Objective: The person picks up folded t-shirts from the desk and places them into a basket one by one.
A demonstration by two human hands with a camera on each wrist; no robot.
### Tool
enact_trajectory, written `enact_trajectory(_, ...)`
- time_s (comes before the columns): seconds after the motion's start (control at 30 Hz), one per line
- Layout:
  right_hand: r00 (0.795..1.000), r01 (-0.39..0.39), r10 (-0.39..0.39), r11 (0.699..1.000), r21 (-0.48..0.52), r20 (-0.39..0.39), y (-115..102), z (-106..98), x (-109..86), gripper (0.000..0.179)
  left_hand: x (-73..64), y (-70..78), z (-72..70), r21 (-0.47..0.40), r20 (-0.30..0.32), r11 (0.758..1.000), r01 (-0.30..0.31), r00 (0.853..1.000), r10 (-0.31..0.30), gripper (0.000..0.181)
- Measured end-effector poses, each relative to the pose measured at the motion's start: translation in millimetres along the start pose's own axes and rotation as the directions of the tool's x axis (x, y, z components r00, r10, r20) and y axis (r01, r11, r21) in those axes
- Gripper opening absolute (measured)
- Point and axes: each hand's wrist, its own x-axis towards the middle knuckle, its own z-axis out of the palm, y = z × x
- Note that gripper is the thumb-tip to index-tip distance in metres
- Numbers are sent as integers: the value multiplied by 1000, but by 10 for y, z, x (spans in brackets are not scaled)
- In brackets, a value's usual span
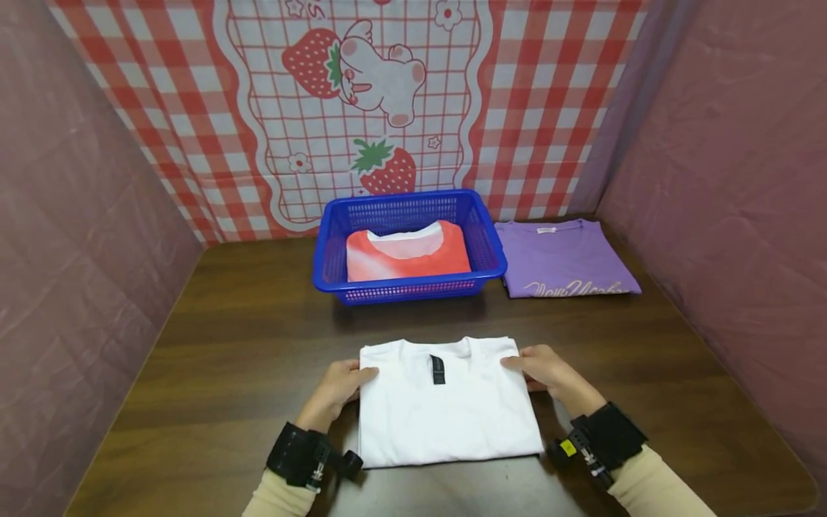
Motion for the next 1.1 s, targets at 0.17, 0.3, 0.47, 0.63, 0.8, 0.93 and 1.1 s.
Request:
enact_trajectory(0.17,1000,11,-11,1000,21,-24,5,22,17,42,47,-29,60,-71,10,997,1,1000,-1,35)
enact_trajectory(0.3,999,31,-29,998,63,-33,-1,38,12,34,58,-34,75,-71,5,997,-4,1000,5,35)
enact_trajectory(0.47,998,53,-50,992,116,-28,-26,38,-21,19,39,-22,68,-77,-10,997,-25,1000,24,34)
enact_trajectory(0.63,998,70,-70,991,115,-12,-93,10,-111,18,-38,21,38,-115,-20,992,-58,998,56,35)
enact_trajectory(0.8,994,105,-108,987,124,22,-172,-30,-224,35,-143,70,-5,-185,-26,979,-80,997,77,35)
enact_trajectory(0.93,990,123,-131,981,149,45,-225,-72,-316,42,-232,122,-27,-224,-26,970,-89,996,85,34)
enact_trajectory(1.1,987,141,-149,982,123,57,-281,-113,-427,54,-363,217,-52,-249,-24,965,-85,996,81,33)
